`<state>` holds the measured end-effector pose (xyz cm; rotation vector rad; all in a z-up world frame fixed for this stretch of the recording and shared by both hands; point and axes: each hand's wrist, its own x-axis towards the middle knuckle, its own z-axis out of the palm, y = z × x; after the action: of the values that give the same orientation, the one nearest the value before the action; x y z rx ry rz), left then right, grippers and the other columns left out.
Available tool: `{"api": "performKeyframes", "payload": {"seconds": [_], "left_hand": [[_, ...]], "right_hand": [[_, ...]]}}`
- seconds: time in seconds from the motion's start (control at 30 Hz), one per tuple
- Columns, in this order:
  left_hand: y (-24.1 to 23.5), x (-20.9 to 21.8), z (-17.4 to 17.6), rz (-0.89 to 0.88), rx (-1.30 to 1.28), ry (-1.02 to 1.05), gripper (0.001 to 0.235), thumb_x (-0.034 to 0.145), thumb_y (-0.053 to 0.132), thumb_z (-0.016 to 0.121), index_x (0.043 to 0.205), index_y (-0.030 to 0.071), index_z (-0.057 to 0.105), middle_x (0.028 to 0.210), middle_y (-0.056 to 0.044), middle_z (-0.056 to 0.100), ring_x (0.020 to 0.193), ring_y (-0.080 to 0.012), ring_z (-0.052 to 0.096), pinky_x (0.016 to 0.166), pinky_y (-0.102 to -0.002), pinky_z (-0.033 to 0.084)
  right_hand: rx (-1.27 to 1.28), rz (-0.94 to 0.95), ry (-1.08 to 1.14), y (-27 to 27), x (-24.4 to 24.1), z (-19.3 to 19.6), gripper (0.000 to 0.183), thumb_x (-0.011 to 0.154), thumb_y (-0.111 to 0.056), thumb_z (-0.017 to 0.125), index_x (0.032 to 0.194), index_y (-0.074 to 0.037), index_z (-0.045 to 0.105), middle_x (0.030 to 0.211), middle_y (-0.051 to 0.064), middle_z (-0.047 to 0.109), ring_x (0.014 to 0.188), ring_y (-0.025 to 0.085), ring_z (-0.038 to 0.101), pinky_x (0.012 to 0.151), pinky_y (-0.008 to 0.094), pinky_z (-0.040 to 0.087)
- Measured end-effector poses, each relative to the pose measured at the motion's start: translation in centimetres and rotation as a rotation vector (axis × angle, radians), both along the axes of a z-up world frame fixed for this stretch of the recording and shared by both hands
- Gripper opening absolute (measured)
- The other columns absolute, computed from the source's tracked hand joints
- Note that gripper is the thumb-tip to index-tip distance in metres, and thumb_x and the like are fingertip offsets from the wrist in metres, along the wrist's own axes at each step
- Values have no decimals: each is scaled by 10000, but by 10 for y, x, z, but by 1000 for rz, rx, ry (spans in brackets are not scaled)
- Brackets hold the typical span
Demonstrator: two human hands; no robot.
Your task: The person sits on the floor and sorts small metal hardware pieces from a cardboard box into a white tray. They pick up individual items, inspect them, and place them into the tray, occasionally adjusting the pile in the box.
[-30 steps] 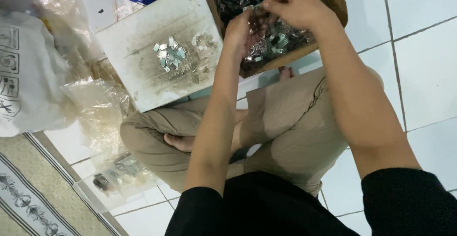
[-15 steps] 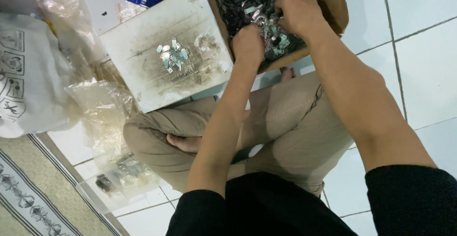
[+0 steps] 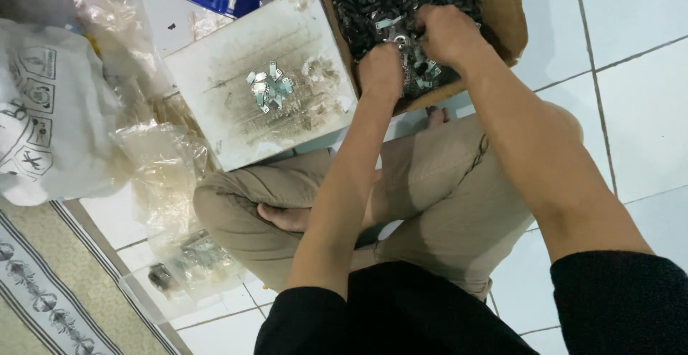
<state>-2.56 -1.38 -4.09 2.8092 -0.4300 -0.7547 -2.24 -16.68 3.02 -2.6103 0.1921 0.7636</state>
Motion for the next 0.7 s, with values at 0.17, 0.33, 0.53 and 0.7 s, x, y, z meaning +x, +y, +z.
{"api": "performKeyframes", "payload": {"seconds": [0.17,0.33,0.53,0.7], "left_hand": [[4,-2,-8,149,-93,-5,99,882,115,659,908,61,737,913,-157,755,820,-325,751,669,-440,623],[7,11,2,330,-340,-372,155,960,135,553,1103,76,552,727,-171,684,685,-427,681,593,-560,515],[4,27,-13,218,-234,-336,352,986,42,460,1272,88,660,917,-176,721,809,-388,709,668,-512,571],[7,23,-16,347,-352,-383,171,986,2,468,881,50,595,754,-159,640,689,-388,657,569,-509,505]], "right_hand": [[198,-56,-163,-16,0,-6,190,982,-73,709,1163,-27,747,1013,196,733,894,343,691,758,493,565],[311,-35,-325,1,14,-15,77,951,-94,740,1014,-62,773,964,121,764,879,282,707,779,436,554],[99,33,-279,38,19,-19,356,794,118,556,1053,-65,719,1065,302,704,1019,553,652,794,621,526],[-77,26,-245,50,17,-47,232,897,63,499,911,-57,696,967,237,728,895,493,703,737,578,571]]}}
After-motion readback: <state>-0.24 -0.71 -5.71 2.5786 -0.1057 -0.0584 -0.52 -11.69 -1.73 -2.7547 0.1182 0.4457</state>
